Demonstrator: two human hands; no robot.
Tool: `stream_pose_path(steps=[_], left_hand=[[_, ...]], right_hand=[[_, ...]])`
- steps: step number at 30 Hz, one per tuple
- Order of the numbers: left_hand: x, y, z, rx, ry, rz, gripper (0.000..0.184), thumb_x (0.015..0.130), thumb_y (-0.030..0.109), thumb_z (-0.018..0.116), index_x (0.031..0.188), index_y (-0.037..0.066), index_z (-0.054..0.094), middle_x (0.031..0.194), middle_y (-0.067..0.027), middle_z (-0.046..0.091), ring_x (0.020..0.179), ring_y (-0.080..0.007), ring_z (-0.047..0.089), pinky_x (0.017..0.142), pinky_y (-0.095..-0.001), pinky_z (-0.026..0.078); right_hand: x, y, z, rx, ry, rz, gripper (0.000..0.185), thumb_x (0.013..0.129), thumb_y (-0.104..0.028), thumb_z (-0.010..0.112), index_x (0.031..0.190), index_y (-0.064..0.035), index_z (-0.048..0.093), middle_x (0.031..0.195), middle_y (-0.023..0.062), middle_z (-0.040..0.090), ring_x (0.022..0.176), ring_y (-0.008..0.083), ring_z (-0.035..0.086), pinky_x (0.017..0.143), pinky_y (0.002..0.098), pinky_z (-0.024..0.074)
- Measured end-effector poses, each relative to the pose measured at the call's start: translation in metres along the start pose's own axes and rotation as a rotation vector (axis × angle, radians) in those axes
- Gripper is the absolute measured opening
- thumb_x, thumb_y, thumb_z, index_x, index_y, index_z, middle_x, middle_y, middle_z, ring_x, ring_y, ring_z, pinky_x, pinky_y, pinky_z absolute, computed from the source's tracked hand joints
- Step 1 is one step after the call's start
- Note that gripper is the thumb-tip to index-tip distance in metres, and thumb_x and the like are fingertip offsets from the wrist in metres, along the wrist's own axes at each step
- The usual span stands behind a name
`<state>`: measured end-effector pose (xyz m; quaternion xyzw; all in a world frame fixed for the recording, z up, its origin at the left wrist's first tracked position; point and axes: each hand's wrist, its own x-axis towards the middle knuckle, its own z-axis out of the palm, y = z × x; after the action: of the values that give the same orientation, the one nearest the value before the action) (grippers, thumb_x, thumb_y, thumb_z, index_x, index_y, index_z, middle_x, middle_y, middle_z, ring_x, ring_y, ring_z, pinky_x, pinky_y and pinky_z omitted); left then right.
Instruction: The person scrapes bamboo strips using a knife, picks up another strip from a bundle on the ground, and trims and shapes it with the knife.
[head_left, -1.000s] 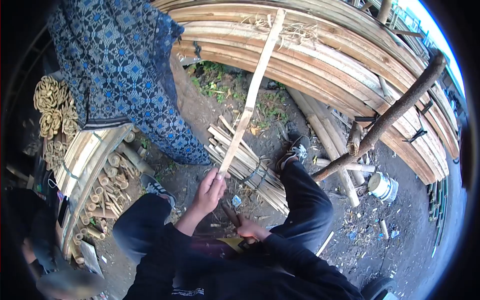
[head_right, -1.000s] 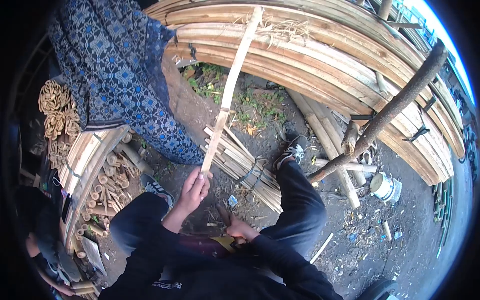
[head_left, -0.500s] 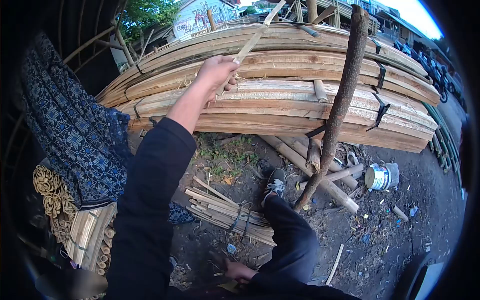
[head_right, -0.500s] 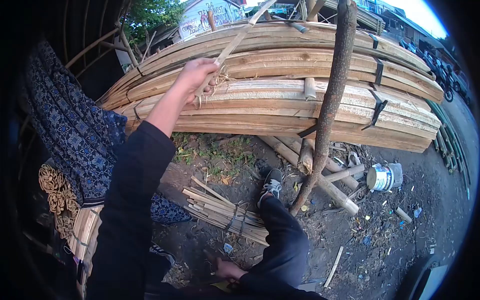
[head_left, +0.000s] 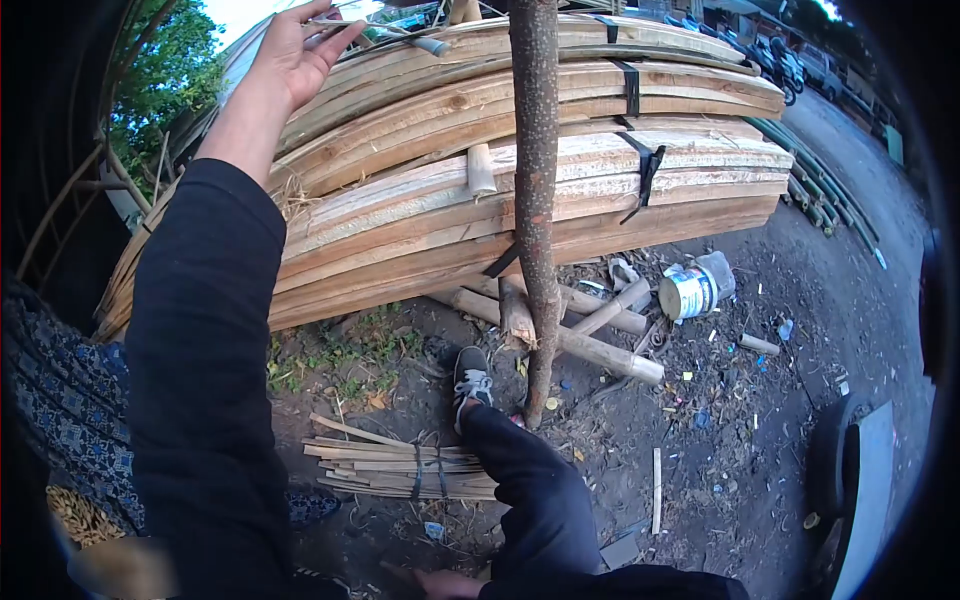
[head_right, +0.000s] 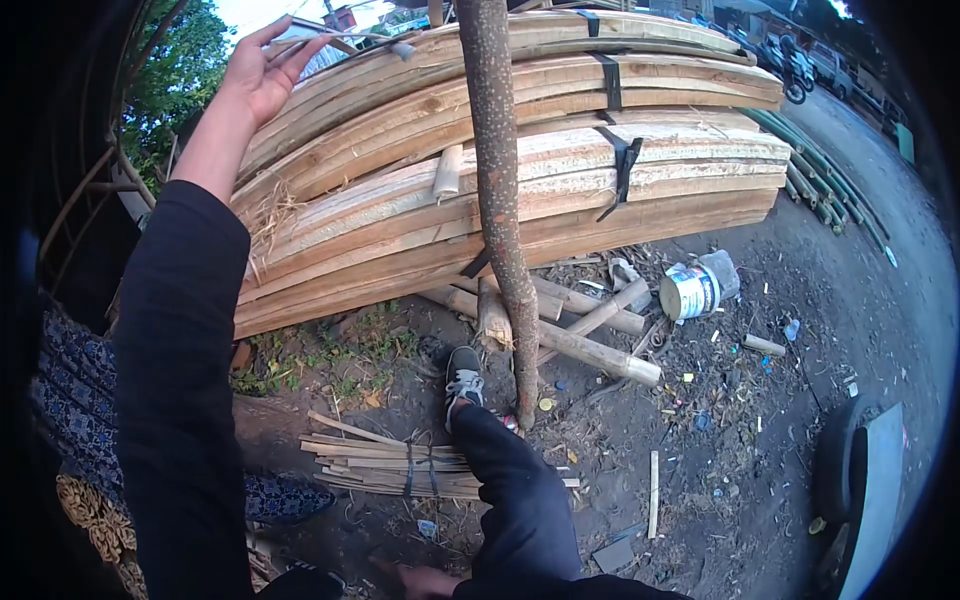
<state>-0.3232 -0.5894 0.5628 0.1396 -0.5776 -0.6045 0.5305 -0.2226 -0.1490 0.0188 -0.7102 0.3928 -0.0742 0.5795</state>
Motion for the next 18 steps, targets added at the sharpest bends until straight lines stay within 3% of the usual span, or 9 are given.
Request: stream_pose_path(steps=[6,8,9,10,12,13,18], left_hand=[[0.011,-0.013,0.004,-0.111,0.077,0.127,0.038,0.091,0.013,0.057,0.109,-0.016,0.041,0.109,-0.0303,0.052,0.107,-0.0432,0.056,0.096,-0.0451,0.051],[0.025,-0.022,-0.001,-0.043,0.061,0.138,0.042,0.091,0.021,0.059,0.109,-0.014,0.042,0.105,-0.0277,0.055,0.109,-0.0399,0.056,0.099,-0.0438,0.049],[0.032,-0.038,0.0,0.174,0.089,0.188,0.046,0.09,0.026,0.062,0.109,-0.012,0.045,0.106,-0.0251,0.056,0.107,-0.0332,0.059,0.096,-0.0406,0.052],[0.041,-0.051,0.002,0.158,0.075,0.177,0.046,0.09,0.026,0.062,0.109,-0.012,0.045,0.106,-0.0251,0.056,0.107,-0.0332,0.059,0.096,-0.0406,0.052],[0.058,-0.066,0.007,0.443,0.3,0.029,0.046,0.09,0.027,0.062,0.111,-0.011,0.045,0.108,-0.0237,0.057,0.105,-0.0277,0.061,0.093,-0.0366,0.054],[0.063,-0.067,0.009,0.449,0.159,-0.021,0.049,0.089,0.025,0.063,0.116,-0.011,0.042,0.112,-0.0223,0.056,0.105,-0.0255,0.06,0.09,-0.0328,0.055],[0.018,-0.07,0.038,0.425,-0.041,-0.115,0.056,0.093,0.023,0.056,0.133,-0.008,0.032,0.134,-0.0187,0.043,0.11,-0.0246,0.057,0.085,-0.0324,0.058]], right_hand=[[0.016,0.028,0.014,-0.049,-0.016,0.035,0.082,0.075,-0.027,0.06,0.141,0.0013,0.021,0.095,0.0262,0.064,0.086,0.04,0.064,0.072,0.0471,0.0502],[0.019,0.035,0.023,-0.06,-0.027,0.048,0.081,0.075,-0.028,0.061,0.14,0.001,0.022,0.096,0.0262,0.064,0.087,0.0401,0.063,0.072,0.0472,0.0502],[0.022,0.037,0.029,-0.058,-0.025,0.056,0.081,0.075,-0.028,0.061,0.14,0.0009,0.022,0.096,0.0263,0.064,0.087,0.0402,0.063,0.072,0.0472,0.0503],[0.023,0.037,0.032,-0.056,-0.019,0.068,0.081,0.075,-0.029,0.061,0.14,0.0008,0.022,0.097,0.0263,0.064,0.087,0.0402,0.063,0.073,0.0472,0.0503],[0.029,0.043,0.038,-0.059,0.0,0.093,0.08,0.076,-0.03,0.061,0.14,0.0005,0.023,0.097,0.0264,0.063,0.088,0.0403,0.063,0.073,0.0473,0.0503],[0.033,0.047,0.043,-0.061,0.009,0.107,0.08,0.076,-0.03,0.061,0.14,0.0004,0.023,0.098,0.0264,0.063,0.088,0.0404,0.063,0.073,0.0473,0.0504],[0.056,0.053,0.059,-0.058,0.056,0.164,0.079,0.077,-0.032,0.061,0.139,-0.0003,0.025,0.099,0.0266,0.063,0.09,0.0406,0.063,0.074,0.0474,0.0505]])
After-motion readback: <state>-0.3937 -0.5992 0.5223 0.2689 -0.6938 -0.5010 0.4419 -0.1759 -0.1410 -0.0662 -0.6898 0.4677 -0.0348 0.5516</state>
